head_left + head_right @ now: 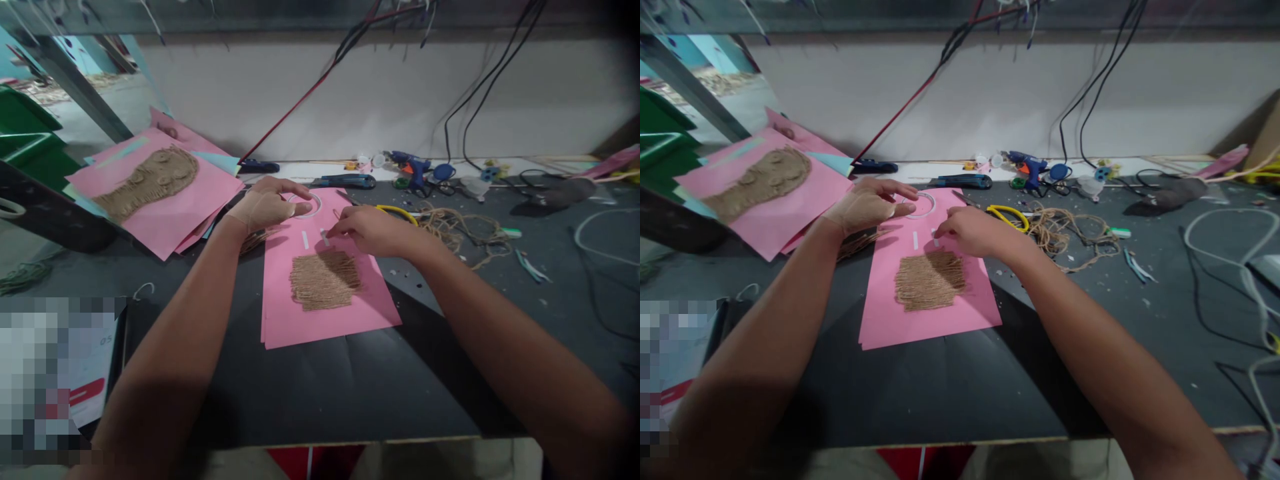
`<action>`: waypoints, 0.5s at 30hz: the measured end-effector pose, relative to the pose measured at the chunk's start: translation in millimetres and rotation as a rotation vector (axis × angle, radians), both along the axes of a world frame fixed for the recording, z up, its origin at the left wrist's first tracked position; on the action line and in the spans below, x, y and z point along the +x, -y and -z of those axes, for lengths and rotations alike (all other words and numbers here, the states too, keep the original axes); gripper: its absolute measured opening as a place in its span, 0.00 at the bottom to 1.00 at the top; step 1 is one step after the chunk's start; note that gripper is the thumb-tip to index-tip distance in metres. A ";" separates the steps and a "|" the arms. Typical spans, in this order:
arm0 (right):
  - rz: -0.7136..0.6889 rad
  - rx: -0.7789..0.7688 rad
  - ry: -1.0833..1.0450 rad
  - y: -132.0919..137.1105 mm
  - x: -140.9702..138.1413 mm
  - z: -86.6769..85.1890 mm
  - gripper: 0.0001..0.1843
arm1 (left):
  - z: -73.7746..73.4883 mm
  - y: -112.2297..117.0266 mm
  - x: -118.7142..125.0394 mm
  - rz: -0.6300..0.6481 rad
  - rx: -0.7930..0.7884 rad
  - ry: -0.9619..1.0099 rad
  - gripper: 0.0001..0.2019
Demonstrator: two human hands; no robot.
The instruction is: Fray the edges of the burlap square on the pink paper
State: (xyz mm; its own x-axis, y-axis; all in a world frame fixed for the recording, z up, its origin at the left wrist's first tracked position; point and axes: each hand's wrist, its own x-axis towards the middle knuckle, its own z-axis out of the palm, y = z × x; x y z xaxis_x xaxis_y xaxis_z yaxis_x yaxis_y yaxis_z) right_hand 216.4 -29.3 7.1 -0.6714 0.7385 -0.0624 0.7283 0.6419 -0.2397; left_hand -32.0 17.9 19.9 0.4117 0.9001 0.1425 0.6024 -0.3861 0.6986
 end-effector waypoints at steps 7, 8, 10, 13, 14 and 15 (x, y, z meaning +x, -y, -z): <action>-0.022 -0.068 0.082 12.3 -2.1 -7.8 0.23 | -9.7 4.9 -3.4 0.046 0.007 -0.045 0.17; -0.019 -0.066 0.095 13.3 -2.6 -7.6 0.23 | -11.0 5.7 -3.7 0.047 0.013 -0.060 0.17; -0.013 -0.069 0.115 14.1 -2.3 -6.3 0.24 | -14.2 7.1 -5.4 0.042 0.025 -0.090 0.18; -0.025 -0.059 0.120 14.8 0.0 -8.3 0.23 | -21.6 9.0 -10.4 0.017 0.029 -0.122 0.19; -0.037 -0.048 0.102 15.8 0.3 -12.8 0.23 | -24.8 9.8 -12.3 0.010 0.025 -0.136 0.19; -0.050 -0.032 0.073 17.7 0.1 -20.3 0.22 | -28.4 10.7 -14.2 0.004 0.022 -0.152 0.19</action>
State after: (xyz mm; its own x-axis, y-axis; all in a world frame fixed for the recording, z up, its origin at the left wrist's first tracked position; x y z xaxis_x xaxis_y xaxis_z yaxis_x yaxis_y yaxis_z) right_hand 216.5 -47.0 27.4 -0.7001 0.7011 -0.1353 0.7119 0.6708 -0.2079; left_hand -46.2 7.2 48.2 0.4340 0.8956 0.0975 0.6990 -0.4030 0.5907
